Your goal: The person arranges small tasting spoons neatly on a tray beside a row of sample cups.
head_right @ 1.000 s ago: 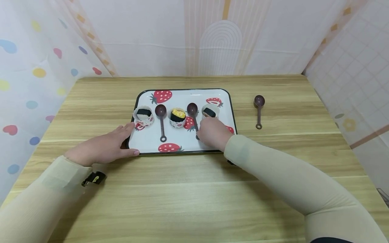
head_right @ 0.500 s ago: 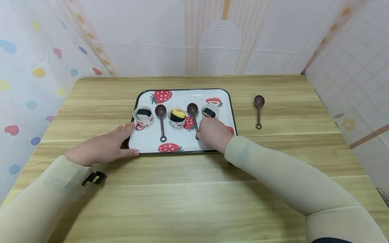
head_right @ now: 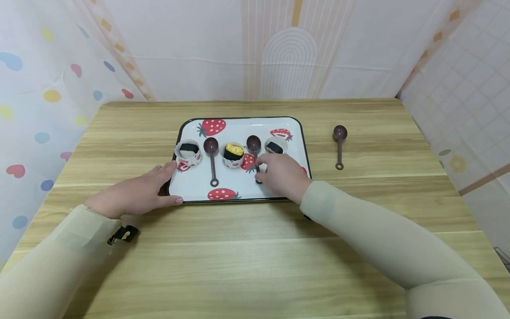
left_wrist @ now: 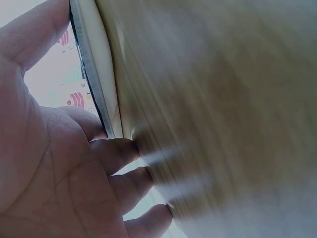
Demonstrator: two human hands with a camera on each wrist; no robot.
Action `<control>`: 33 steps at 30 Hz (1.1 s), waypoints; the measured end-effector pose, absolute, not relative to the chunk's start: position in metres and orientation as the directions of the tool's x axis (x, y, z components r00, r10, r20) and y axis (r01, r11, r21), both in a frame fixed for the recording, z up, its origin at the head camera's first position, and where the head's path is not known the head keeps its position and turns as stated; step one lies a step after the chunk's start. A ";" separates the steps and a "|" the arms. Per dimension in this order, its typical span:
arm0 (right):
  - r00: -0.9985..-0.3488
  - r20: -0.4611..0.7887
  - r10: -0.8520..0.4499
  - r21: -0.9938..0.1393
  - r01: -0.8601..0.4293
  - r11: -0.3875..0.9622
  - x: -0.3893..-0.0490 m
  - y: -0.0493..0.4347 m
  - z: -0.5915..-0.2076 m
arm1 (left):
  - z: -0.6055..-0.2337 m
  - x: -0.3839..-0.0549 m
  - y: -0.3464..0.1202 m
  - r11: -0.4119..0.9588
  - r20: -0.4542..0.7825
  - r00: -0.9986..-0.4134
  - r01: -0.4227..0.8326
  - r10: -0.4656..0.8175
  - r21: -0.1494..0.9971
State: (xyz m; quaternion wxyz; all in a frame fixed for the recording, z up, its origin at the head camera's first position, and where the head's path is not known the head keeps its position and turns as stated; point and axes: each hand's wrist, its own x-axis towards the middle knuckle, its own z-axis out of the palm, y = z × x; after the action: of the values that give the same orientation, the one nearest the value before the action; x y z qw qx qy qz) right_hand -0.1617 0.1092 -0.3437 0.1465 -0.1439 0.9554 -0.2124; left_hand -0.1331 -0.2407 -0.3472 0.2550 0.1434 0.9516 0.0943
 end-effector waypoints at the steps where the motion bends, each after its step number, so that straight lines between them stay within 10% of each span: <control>1: -0.919 -0.207 -0.337 -0.454 -0.215 0.865 -0.162 0.112 -0.342 | -0.347 -0.133 -0.241 0.940 -0.457 -0.829 0.226 0.323 0.254; 20: -0.959 -0.262 -0.108 -0.218 -0.050 0.975 -0.195 0.276 -0.337 | -0.346 -0.132 -0.240 0.941 -0.459 -0.829 0.223 0.320 0.254; 33: -0.930 -0.350 -0.116 -0.217 -0.040 0.975 -0.202 0.286 -0.338 | -0.347 -0.133 -0.241 0.938 -0.450 -0.831 0.228 0.327 0.261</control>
State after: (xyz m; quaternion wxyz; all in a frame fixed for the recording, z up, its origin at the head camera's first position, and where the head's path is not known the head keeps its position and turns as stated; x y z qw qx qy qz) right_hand -0.2016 0.2864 -0.3383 0.1832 -0.0400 0.9768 -0.1034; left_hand -0.1326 -0.2414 -0.3472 0.2514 0.1458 0.9518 0.0985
